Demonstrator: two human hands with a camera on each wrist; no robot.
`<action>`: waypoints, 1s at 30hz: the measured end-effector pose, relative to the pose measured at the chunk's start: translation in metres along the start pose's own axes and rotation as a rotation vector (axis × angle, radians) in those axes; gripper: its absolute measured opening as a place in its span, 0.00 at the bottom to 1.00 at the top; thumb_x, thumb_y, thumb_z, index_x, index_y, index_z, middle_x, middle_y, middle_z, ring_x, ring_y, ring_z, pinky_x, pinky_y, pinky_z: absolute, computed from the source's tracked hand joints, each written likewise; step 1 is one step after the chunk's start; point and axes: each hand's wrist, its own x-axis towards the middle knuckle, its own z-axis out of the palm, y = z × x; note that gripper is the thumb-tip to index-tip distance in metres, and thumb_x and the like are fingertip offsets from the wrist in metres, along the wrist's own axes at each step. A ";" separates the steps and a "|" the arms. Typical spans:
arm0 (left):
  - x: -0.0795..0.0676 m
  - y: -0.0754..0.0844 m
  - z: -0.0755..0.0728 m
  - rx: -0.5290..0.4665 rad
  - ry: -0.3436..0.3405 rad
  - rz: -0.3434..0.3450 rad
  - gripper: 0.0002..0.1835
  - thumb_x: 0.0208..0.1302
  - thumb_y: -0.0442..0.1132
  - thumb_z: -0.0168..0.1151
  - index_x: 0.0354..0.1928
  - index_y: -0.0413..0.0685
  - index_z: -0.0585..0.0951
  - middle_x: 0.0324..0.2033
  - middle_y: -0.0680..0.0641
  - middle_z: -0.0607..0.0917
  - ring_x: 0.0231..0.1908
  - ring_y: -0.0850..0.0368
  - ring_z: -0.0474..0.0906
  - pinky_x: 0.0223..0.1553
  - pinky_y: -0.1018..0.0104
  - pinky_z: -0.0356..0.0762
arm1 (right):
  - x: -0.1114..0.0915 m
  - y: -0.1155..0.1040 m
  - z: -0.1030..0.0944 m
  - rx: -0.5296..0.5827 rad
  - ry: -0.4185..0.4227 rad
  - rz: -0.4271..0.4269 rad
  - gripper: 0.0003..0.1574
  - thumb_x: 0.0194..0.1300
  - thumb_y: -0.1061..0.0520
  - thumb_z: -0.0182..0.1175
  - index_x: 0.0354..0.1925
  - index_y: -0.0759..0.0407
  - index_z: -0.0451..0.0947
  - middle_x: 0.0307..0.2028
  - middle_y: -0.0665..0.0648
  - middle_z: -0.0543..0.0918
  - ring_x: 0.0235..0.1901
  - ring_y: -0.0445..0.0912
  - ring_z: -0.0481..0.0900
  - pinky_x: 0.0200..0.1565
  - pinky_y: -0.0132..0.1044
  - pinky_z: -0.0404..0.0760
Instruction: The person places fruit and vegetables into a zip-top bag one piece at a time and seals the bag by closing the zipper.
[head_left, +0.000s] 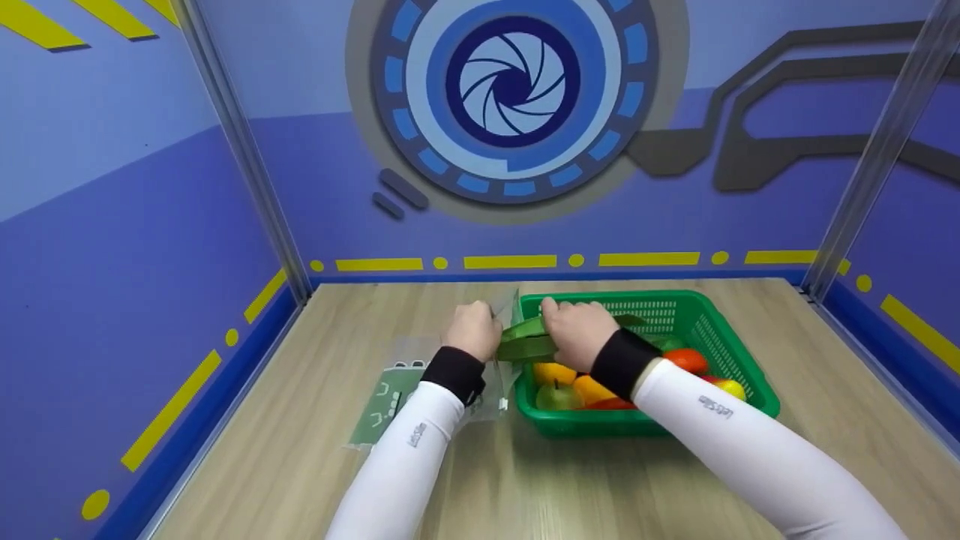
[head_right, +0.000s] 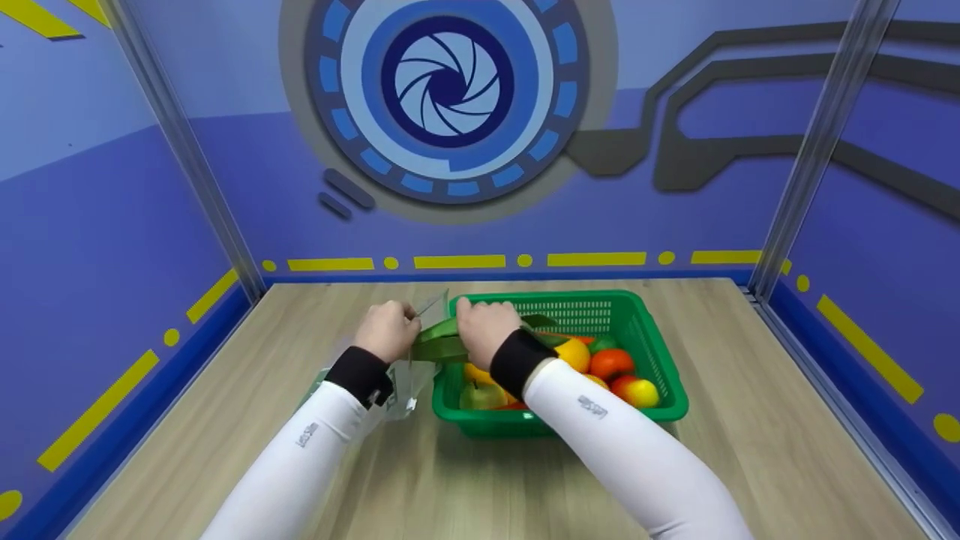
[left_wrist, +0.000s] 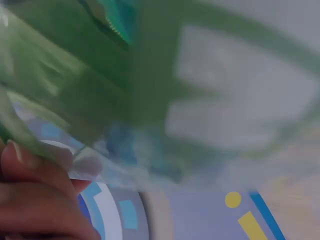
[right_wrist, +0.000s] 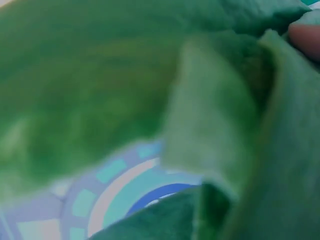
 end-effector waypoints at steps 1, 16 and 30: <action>-0.001 0.002 0.000 0.009 0.007 0.010 0.12 0.69 0.35 0.59 0.28 0.41 0.86 0.28 0.41 0.90 0.29 0.47 0.87 0.29 0.56 0.80 | 0.002 -0.003 0.001 -0.001 0.000 -0.006 0.32 0.55 0.51 0.77 0.46 0.65 0.70 0.30 0.61 0.82 0.24 0.56 0.81 0.28 0.48 0.81; -0.012 0.027 0.001 -0.028 0.040 0.120 0.12 0.73 0.38 0.60 0.29 0.43 0.84 0.22 0.45 0.85 0.21 0.53 0.79 0.23 0.63 0.71 | 0.022 -0.012 0.014 0.417 -0.066 0.067 0.34 0.57 0.44 0.76 0.51 0.64 0.77 0.42 0.66 0.87 0.41 0.59 0.87 0.46 0.53 0.85; -0.016 0.029 0.002 -0.006 0.073 0.135 0.09 0.73 0.38 0.61 0.39 0.41 0.85 0.32 0.41 0.91 0.31 0.46 0.88 0.34 0.54 0.85 | 0.016 -0.001 0.030 0.504 -0.092 0.015 0.33 0.70 0.48 0.67 0.67 0.59 0.74 0.56 0.64 0.86 0.52 0.58 0.86 0.58 0.53 0.82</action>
